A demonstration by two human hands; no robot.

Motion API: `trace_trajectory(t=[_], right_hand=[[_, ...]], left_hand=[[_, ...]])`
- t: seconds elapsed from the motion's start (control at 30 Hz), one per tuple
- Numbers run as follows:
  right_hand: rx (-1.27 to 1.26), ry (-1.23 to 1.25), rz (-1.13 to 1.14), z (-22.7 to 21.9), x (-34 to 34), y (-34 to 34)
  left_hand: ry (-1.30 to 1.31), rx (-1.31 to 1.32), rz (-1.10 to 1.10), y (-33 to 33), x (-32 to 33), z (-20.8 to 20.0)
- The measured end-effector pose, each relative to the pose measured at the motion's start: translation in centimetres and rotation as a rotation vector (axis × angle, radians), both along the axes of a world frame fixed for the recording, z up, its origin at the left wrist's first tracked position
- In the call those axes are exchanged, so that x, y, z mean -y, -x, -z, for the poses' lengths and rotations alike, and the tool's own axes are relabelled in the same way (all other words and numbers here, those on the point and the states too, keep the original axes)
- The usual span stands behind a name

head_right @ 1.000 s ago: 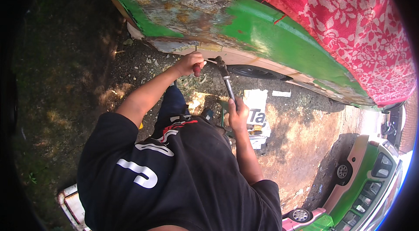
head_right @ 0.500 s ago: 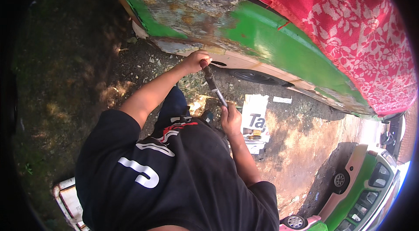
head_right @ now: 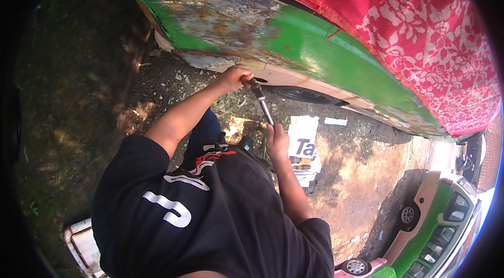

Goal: The person uses a hammer and a red-handled tool to repeatedly tap and pry at a section of a green vehicle's body panel. The work is performed on the underside of the vehicle, with the camera mounted upside down.

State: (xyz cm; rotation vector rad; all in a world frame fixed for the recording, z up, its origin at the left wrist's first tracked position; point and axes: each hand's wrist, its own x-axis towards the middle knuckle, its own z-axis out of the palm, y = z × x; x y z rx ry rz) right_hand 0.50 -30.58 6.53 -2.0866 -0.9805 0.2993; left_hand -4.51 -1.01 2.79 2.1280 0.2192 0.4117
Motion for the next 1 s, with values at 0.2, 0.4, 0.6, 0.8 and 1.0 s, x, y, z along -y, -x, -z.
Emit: trace_trajectory(t=[0.2, 0.4, 0.6, 0.8, 1.0], right_hand=[[0.014, -0.073, 0.013, 0.2, 0.9, 0.7], [-0.089, -0.036, 0.065, -1.4, 1.6, 0.6], [-0.200, -0.087, 0.166, -0.9, 2.4, -0.1], [-0.159, -0.055, 0.171, -1.4, 2.0, 0.1], [-0.184, -0.002, 0.129, -1.9, 2.1, 0.3]], left_hand=[[-0.136, 0.071, -0.080, 0.0, 0.1, 0.5], [-0.194, 0.111, -0.043, 0.9, 1.1, 1.6], [-0.235, 0.178, -0.070, 1.9, 2.7, 1.4], [-0.269, 0.202, -0.077, 1.7, 1.4, 1.1], [-0.288, 0.143, -0.045, 1.6, 0.7, 1.0]])
